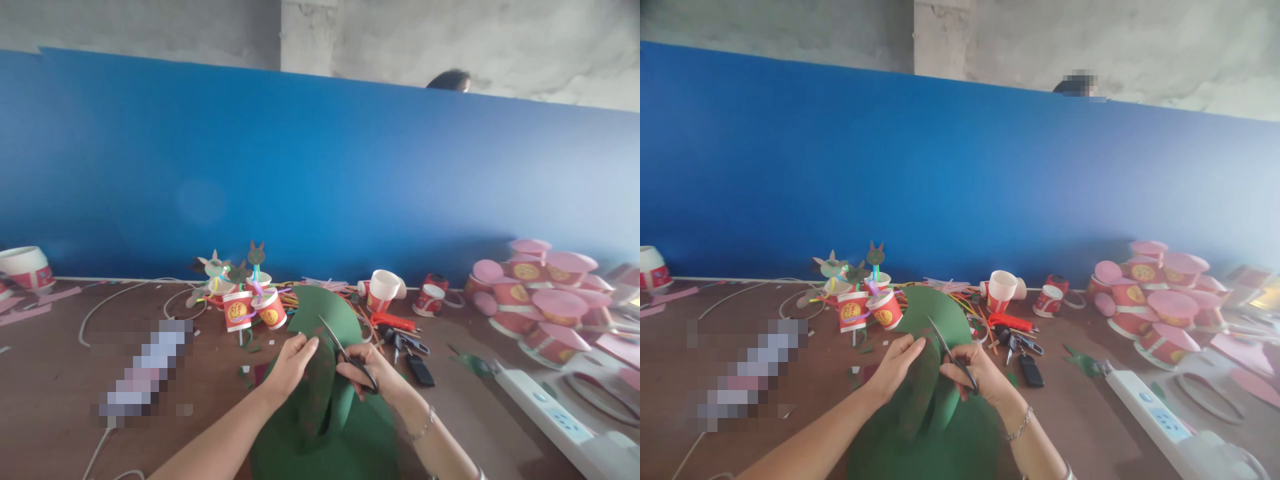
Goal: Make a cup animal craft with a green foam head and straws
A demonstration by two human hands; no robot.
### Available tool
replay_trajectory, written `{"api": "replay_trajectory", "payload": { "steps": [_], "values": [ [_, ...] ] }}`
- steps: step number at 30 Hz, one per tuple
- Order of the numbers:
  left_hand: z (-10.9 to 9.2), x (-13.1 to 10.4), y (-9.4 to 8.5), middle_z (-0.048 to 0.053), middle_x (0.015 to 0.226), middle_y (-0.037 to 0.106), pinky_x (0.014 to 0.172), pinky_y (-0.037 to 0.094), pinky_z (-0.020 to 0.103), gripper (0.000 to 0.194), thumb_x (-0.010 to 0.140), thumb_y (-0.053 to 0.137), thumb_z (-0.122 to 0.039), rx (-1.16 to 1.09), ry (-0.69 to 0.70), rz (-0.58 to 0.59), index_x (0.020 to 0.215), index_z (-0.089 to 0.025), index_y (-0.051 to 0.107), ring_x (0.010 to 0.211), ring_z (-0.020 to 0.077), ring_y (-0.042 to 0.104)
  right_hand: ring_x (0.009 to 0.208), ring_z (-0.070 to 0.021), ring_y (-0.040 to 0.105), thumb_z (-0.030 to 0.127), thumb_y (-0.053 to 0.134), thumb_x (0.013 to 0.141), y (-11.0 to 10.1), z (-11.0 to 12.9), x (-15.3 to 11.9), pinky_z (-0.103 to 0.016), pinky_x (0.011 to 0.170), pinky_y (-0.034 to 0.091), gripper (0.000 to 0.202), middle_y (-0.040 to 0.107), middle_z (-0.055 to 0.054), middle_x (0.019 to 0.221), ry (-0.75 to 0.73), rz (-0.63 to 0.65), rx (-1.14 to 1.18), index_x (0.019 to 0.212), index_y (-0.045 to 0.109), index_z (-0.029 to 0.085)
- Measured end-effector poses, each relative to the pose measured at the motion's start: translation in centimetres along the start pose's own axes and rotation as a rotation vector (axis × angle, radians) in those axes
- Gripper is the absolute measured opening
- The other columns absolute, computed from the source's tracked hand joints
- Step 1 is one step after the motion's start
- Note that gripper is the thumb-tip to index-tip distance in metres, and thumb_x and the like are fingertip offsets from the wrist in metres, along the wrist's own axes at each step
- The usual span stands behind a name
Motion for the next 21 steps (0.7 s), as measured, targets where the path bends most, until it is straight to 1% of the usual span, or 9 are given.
{"api": "replay_trajectory", "payload": {
  "steps": [2, 4, 7, 11, 14, 17, 21],
  "values": [
    [-0.1, 0.2, -0.4, -0.008, 0.051, 0.027, 0.046, 0.026, 0.021, 0.052, 0.070, 0.056, -0.060, -0.020, 0.021, -0.059, 0.054, -0.020, 0.027, 0.048, 0.0070, 0.028, 0.029, -0.0063, 0.044, 0.044, 0.065, 0.074, -0.2, 0.0, -0.2, -0.015, 0.031, 0.029, 0.031, 0.052, 0.005, 0.038, 0.018, 0.013, 0.016, 0.068, 0.056, 0.014],
    [-0.1, 0.3, -0.4, -0.007, 0.052, 0.028, 0.047, 0.026, 0.021, 0.051, 0.071, 0.055, -0.060, -0.039, 0.007, -0.047, 0.055, -0.020, 0.028, 0.049, 0.0076, 0.029, 0.028, -0.0057, 0.043, 0.043, 0.065, 0.075, -0.5, 0.1, -0.5, -0.015, 0.031, 0.027, 0.030, 0.052, 0.006, 0.037, 0.042, 0.031, 0.023, 0.069, 0.056, 0.014],
    [-0.2, 0.4, -0.3, -0.007, 0.052, 0.027, 0.048, 0.024, 0.022, 0.049, 0.072, 0.054, -0.059, 0.007, -0.030, 0.047, 0.054, -0.020, 0.030, 0.050, 0.0079, 0.027, 0.027, -0.0049, 0.040, 0.040, 0.064, 0.075, -1.0, -0.1, -1.2, -0.015, 0.031, 0.024, 0.027, 0.051, 0.006, 0.036, 0.098, 0.083, 0.021, 0.071, 0.057, 0.014],
    [-0.4, 0.4, -0.1, -0.007, 0.051, 0.026, 0.049, 0.022, 0.023, 0.047, 0.073, 0.054, -0.055, 0.115, -0.041, 0.208, 0.052, -0.020, 0.032, 0.049, 0.0082, 0.025, 0.028, -0.0052, 0.042, 0.036, 0.064, 0.076, -1.5, -0.5, -1.7, -0.015, 0.031, 0.024, 0.023, 0.053, 0.006, 0.038, 0.134, 0.139, 0.014, 0.073, 0.058, 0.014],
    [-0.4, 0.5, -0.2, -0.007, 0.050, 0.028, 0.048, 0.021, 0.024, 0.045, 0.074, 0.054, -0.054, 0.127, -0.041, 0.229, 0.051, -0.019, 0.038, 0.048, 0.0086, 0.025, 0.027, -0.0048, 0.040, 0.034, 0.063, 0.076, -1.5, -0.8, -1.7, -0.015, 0.030, 0.023, 0.021, 0.052, 0.006, 0.036, 0.139, 0.163, 0.002, 0.072, 0.058, 0.013],
    [-0.2, 0.5, -0.3, -0.007, 0.047, 0.029, 0.046, 0.017, 0.024, 0.044, 0.074, 0.056, -0.053, 0.109, -0.043, 0.247, 0.050, -0.018, 0.042, 0.046, 0.0081, 0.023, 0.027, -0.0050, 0.041, 0.032, 0.064, 0.075, -1.8, -1.1, -1.9, -0.014, 0.029, 0.023, 0.019, 0.052, 0.006, 0.036, 0.189, 0.168, -0.033, 0.070, 0.059, 0.014],
    [-0.2, 0.3, -0.1, -0.008, 0.046, 0.023, 0.046, 0.013, 0.025, 0.048, 0.070, 0.059, -0.055, 0.134, -0.062, 0.310, 0.047, -0.019, 0.038, 0.045, 0.0074, 0.018, 0.027, -0.0042, 0.041, 0.031, 0.064, 0.074, -2.3, -1.0, -2.6, -0.013, 0.028, 0.023, 0.019, 0.052, 0.006, 0.038, 0.236, 0.196, -0.112, 0.072, 0.061, 0.013]
  ]
}}
Point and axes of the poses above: each hand's wrist, its own x-axis towards the middle knuckle, its own y-axis out of the palm, z = x × y, the point moved 6 cm from there along x, towards the middle knuckle
